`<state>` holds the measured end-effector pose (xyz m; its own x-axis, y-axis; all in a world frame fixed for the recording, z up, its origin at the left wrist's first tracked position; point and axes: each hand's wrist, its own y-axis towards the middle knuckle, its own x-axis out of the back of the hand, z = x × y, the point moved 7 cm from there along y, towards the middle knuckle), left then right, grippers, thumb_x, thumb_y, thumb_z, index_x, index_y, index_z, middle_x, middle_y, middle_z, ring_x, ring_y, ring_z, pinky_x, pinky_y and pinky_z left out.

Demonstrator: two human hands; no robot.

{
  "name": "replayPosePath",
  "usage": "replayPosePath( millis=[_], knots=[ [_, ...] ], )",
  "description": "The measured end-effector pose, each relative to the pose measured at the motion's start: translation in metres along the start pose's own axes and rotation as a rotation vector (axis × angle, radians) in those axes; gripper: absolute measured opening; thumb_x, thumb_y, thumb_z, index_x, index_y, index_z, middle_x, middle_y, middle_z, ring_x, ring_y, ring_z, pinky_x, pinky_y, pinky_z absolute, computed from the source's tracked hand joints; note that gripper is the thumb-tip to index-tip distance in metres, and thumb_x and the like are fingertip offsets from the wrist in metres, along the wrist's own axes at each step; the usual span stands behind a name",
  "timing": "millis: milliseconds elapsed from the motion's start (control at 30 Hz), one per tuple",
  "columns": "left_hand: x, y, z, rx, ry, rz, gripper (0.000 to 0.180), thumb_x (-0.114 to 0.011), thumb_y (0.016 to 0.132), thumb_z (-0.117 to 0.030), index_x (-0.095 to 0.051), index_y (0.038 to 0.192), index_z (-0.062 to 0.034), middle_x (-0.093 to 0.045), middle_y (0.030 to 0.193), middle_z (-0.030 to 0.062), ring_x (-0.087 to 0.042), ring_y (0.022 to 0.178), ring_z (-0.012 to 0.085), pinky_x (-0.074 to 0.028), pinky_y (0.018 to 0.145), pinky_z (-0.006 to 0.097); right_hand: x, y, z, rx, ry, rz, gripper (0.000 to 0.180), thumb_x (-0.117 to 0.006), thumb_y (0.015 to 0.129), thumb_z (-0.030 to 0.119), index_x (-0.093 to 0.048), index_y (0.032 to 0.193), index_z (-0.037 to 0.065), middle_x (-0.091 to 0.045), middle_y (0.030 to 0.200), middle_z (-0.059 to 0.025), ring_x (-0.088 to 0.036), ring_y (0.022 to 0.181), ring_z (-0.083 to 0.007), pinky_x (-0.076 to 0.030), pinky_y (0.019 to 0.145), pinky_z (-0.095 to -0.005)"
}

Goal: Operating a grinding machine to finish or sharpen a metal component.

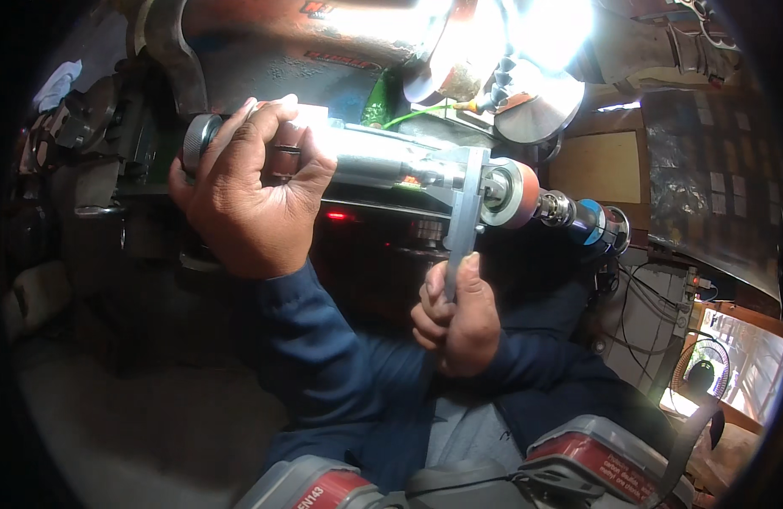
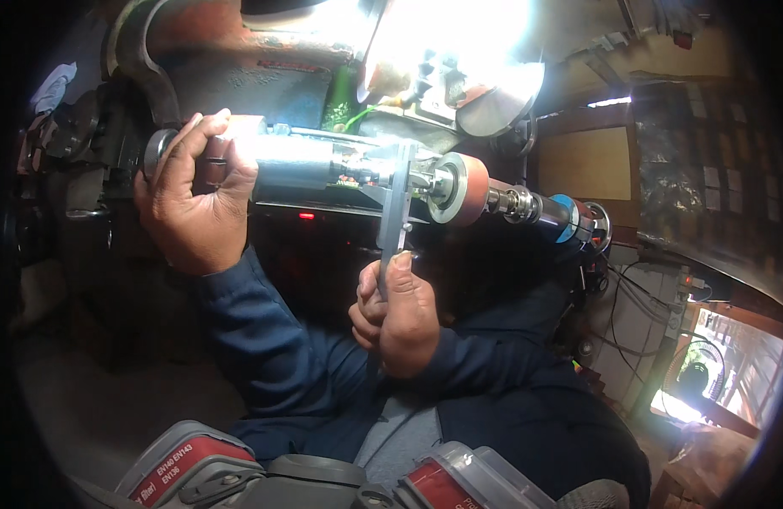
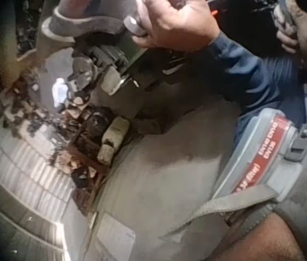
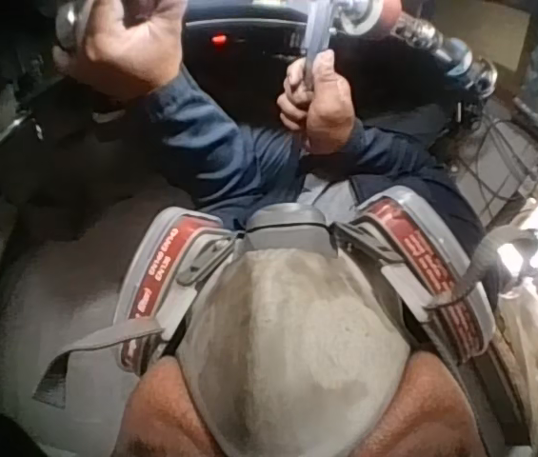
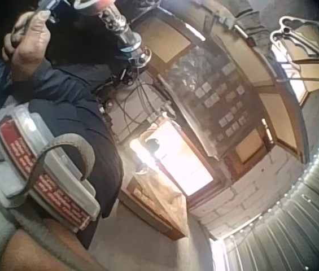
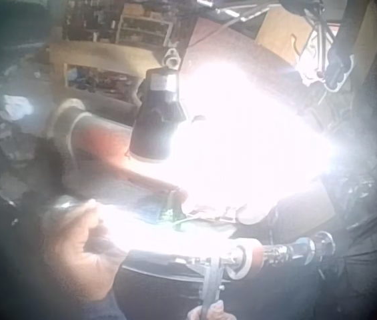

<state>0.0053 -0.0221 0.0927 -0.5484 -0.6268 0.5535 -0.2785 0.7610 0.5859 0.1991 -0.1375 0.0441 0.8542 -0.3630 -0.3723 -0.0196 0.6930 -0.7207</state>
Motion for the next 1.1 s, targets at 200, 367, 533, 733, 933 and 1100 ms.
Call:
replayPosePath(
  millis=[200, 367, 533, 733, 933, 1100],
  knots=[
    [0.0, 0.0, 0.001, 0.047, -0.088, 0.024, 0.018, -0.074, 0.07, -0.01, -0.07, 0.088, -0.0113, -0.071, 0.088, 0.0005, -0.067, 0.089, 0.0167, -0.048, 0.081, 0.03, 0.003, 0.007, -0.009, 0.031, 0.041, 0.043, 0.051, -0.034, 0.095, 0.054, -0.047, 0.078, 0.008, -0.029, 0.053, 0.0029, -0.027, 0.041, -0.007, -0.024, 0.038, -0.0235],
    [-0.005, -0.002, -0.008, 0.007, 0.033, 0.02, 0.018, -0.074, 0.07, -0.009, -0.07, 0.087, -0.0106, -0.071, 0.087, 0.0007, -0.066, 0.089, 0.0158, -0.048, 0.082, 0.029, 0.015, 0.009, -0.003, 0.008, 0.065, 0.063, 0.052, -0.033, 0.095, 0.054, -0.046, 0.078, 0.007, -0.031, 0.055, 0.0018, -0.026, 0.041, -0.0074, -0.025, 0.039, -0.0238],
    [-0.004, 0.001, -0.01, -0.017, 0.039, 0.021, 0.02, -0.075, 0.068, -0.009, -0.07, 0.087, -0.0109, -0.071, 0.087, 0.0009, -0.066, 0.089, 0.0165, -0.049, 0.082, 0.029, 0.015, 0.01, -0.003, 0.009, 0.081, 0.085, 0.051, -0.032, 0.096, 0.054, -0.046, 0.078, 0.008, -0.032, 0.056, 0.0016, -0.026, 0.041, -0.0074, -0.025, 0.039, -0.0237],
    [-0.005, 0.001, -0.008, -0.005, 0.009, 0.021, 0.019, -0.074, 0.068, -0.012, -0.07, 0.087, -0.0115, -0.071, 0.087, 0.0008, -0.066, 0.089, 0.0184, -0.047, 0.082, 0.032, 0.012, 0.011, -0.002, 0.008, 0.088, 0.102, 0.05, -0.032, 0.096, 0.052, -0.046, 0.078, 0.008, -0.029, 0.055, 0.0028, -0.025, 0.042, -0.0071, -0.024, 0.04, -0.0238],
    [-0.008, 0.001, 0.0, -0.016, -0.035, -0.012, 0.028, -0.079, 0.061, -0.024, -0.07, 0.087, -0.0186, -0.069, 0.084, -0.0024, -0.066, 0.079, 0.0155, -0.037, 0.091, 0.042, 0.011, 0.012, -0.002, 0.018, 0.007, 0.074, 0.05, -0.03, 0.095, 0.056, -0.044, 0.078, 0.012, -0.026, 0.053, 0.0047, -0.021, 0.041, -0.0062, -0.022, 0.038, -0.0225],
    [-0.008, -0.001, 0.001, -0.022, -0.029, -0.024, 0.028, -0.079, 0.062, -0.025, -0.07, 0.088, -0.0187, -0.069, 0.083, -0.0028, -0.065, 0.079, 0.015, -0.036, 0.092, 0.043, 0.011, 0.011, -0.002, 0.017, 0.062, 0.075, 0.049, -0.032, 0.096, 0.053, -0.044, 0.077, 0.009, -0.028, 0.055, 0.0033, -0.025, 0.043, -0.0073, -0.025, 0.04, -0.0241]
  ],
)
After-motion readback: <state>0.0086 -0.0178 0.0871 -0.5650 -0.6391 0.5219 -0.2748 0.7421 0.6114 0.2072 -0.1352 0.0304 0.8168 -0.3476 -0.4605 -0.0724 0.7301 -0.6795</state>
